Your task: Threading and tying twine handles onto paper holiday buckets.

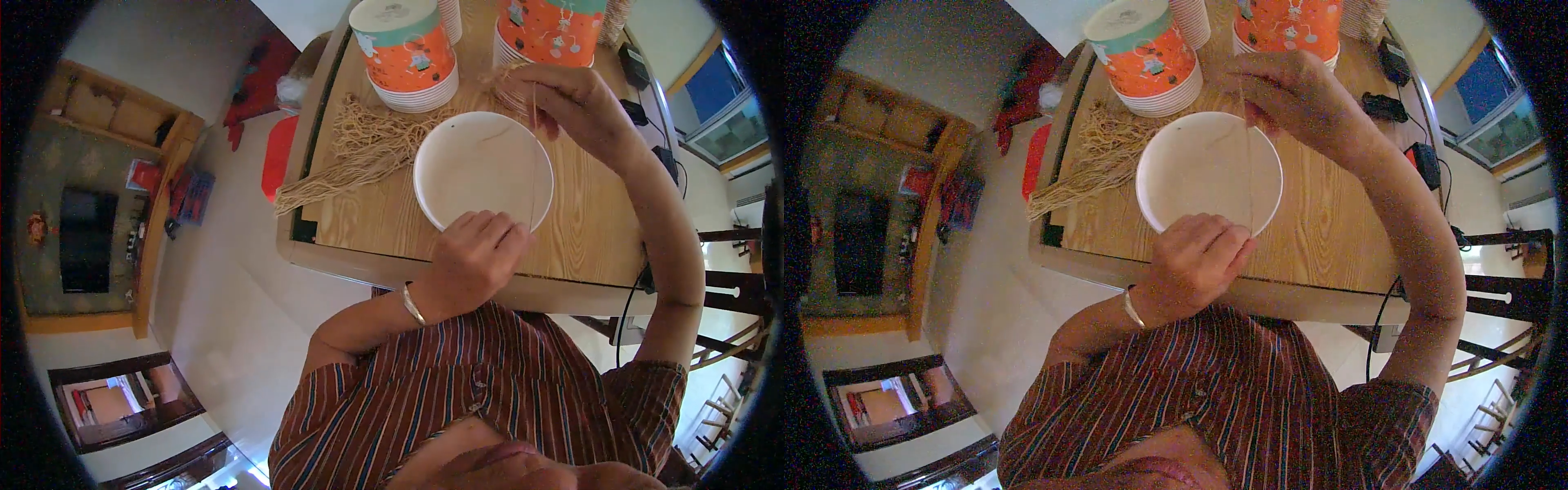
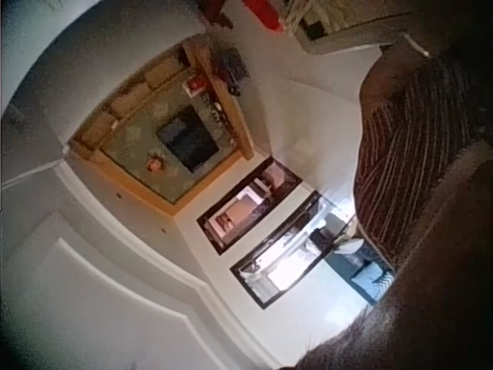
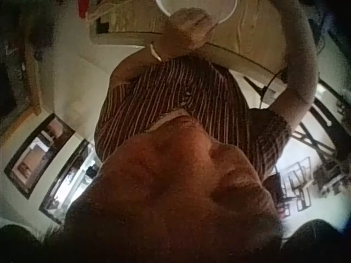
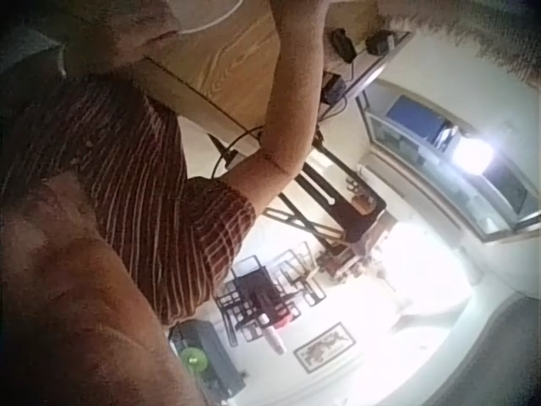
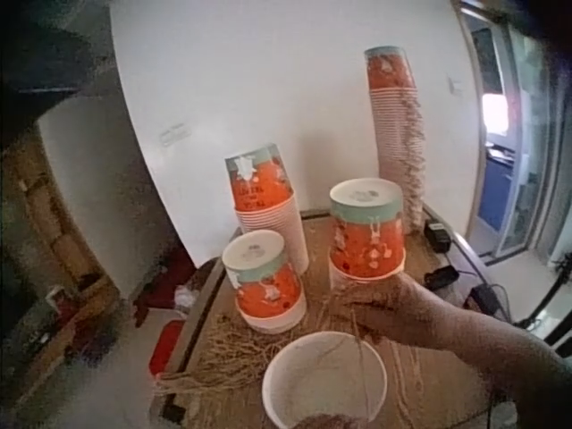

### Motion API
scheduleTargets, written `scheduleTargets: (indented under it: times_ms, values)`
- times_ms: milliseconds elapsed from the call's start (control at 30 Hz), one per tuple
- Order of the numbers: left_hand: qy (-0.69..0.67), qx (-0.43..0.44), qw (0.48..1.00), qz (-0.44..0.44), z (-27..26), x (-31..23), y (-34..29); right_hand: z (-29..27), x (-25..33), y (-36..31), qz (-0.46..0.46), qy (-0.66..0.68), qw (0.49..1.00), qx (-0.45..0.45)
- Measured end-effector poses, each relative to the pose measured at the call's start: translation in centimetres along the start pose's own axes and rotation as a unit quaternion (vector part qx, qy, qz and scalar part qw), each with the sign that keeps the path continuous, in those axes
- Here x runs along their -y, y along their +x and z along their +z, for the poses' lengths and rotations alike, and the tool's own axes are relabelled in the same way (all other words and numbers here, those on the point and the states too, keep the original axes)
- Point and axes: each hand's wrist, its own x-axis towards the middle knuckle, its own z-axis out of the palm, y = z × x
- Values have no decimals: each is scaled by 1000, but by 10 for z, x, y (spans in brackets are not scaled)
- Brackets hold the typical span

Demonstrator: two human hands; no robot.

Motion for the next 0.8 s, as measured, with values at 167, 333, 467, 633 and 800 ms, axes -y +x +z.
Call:
scheduleTargets:
  times_ms: [167,333,467,633,800]
  values:
    - [15,24,1000,-2,-1,-3,-1,6,12,5,7,106,994,9]
    - [25,38,999,20,-2,-4,-3,11,16,7,13,130,991,16]
    - [14,52,999,8,-5,-5,0,16,16,2,14,199,978,57]
    - [-117,-59,990,-59,-36,25,12,14,27,-6,31,268,957,107]
    - [-273,-76,939,-194,-39,51,45,20,30,-10,58,315,939,123]
